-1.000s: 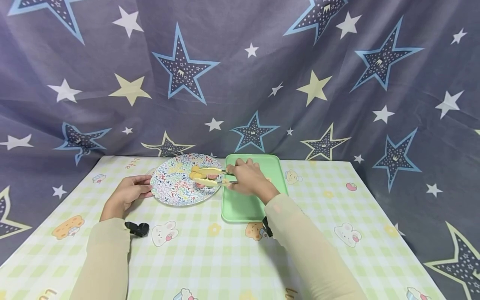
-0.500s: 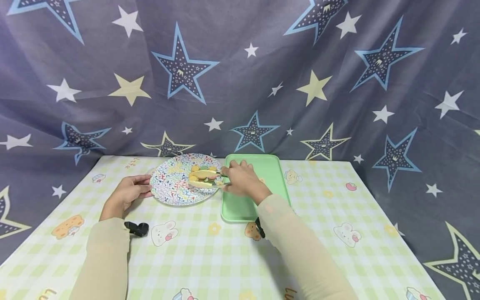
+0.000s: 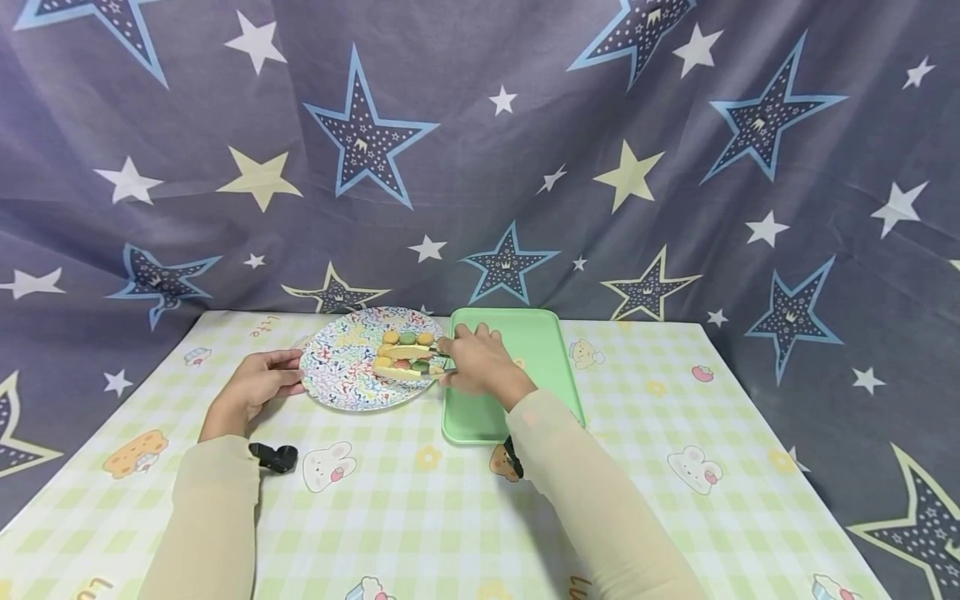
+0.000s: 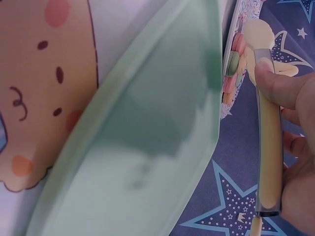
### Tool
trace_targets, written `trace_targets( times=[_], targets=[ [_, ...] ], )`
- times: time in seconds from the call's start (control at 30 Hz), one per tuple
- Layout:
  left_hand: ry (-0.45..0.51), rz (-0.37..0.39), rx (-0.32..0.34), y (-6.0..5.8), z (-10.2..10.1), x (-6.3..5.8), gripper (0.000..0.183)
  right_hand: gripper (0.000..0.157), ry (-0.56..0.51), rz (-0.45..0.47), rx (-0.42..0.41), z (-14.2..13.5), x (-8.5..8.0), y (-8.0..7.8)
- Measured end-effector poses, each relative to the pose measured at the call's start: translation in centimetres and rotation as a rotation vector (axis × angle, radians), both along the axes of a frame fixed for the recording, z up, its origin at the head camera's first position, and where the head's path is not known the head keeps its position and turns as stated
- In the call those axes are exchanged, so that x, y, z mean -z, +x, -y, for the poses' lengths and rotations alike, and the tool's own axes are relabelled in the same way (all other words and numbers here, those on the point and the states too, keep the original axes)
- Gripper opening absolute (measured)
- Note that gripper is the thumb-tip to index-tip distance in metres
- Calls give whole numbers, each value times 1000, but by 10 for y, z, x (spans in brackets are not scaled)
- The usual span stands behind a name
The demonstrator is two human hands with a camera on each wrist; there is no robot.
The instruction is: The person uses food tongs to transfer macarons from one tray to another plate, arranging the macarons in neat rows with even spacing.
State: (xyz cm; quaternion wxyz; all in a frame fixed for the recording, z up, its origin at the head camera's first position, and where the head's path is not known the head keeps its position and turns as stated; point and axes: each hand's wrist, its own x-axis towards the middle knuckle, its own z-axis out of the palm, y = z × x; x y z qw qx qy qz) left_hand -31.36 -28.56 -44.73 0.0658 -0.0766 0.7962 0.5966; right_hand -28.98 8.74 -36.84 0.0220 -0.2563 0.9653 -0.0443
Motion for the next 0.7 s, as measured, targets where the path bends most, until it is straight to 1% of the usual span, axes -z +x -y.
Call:
trace_targets(
  times=[0.53, 0.7],
  targets=[
    [2, -3, 6, 0, -1, -2, 56, 64, 2, -5, 9, -3, -2, 1],
    [-2, 5, 5, 0, 0, 0, 56, 65, -8, -11, 10, -4, -3, 2]
  ],
)
